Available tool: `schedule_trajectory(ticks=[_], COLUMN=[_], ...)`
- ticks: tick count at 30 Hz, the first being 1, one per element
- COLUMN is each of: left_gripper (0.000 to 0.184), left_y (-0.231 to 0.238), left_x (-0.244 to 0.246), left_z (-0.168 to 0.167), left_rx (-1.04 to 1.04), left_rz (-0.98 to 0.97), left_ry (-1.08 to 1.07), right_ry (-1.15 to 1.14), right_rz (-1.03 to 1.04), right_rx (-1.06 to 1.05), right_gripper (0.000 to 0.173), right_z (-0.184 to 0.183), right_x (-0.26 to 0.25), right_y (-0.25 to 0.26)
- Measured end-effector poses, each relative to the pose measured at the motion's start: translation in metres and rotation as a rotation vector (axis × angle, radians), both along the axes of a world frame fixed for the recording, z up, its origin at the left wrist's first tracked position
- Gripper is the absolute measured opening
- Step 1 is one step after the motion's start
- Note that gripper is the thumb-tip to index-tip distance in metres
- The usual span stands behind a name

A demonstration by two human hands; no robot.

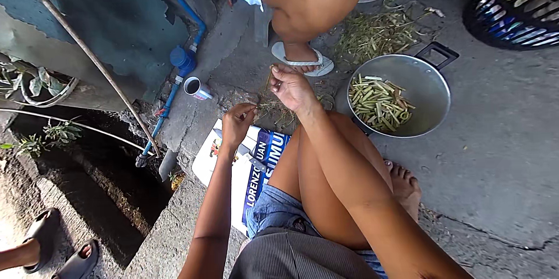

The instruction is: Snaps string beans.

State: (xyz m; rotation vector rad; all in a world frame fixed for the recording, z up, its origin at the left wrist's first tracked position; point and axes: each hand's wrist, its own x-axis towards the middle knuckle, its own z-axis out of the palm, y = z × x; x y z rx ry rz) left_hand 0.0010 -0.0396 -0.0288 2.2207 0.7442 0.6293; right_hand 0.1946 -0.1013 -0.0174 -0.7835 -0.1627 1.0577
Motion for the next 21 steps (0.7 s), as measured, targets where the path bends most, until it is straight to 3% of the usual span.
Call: schedule_trajectory(ticks=[4, 7, 15, 21], left_gripper=[0.013, 0.015, 0.015, 0.018], left_y=[0.003, 0.005, 0.02, 0.025], left_x=[-0.002, -0.001, -0.001, -0.008], left_z=[-0.001, 0.006, 0.025, 0.024], left_rx=[-0.007, -0.035, -0.305, -0.54], left_rz=[0.058, 0.093, 0.25, 0.172], left_ry=[-0.001, -0.064, -0.393, -0.666], right_ry=[-0.145, -0.328, -0.359, -0.331], right_rz=[-0.034, 0.072, 0.147, 0.192], right_rx=[-0.127, -0.225, -0.249, -0.188], right_gripper=[0.01, 0.01, 0.015, 0.018], right_z=[0.002, 0.001, 0.0, -0.002], right_x=[0.014, 0.027, 0.03, 0.032], right_y=[-0.006, -0.013, -0.015, -0.013])
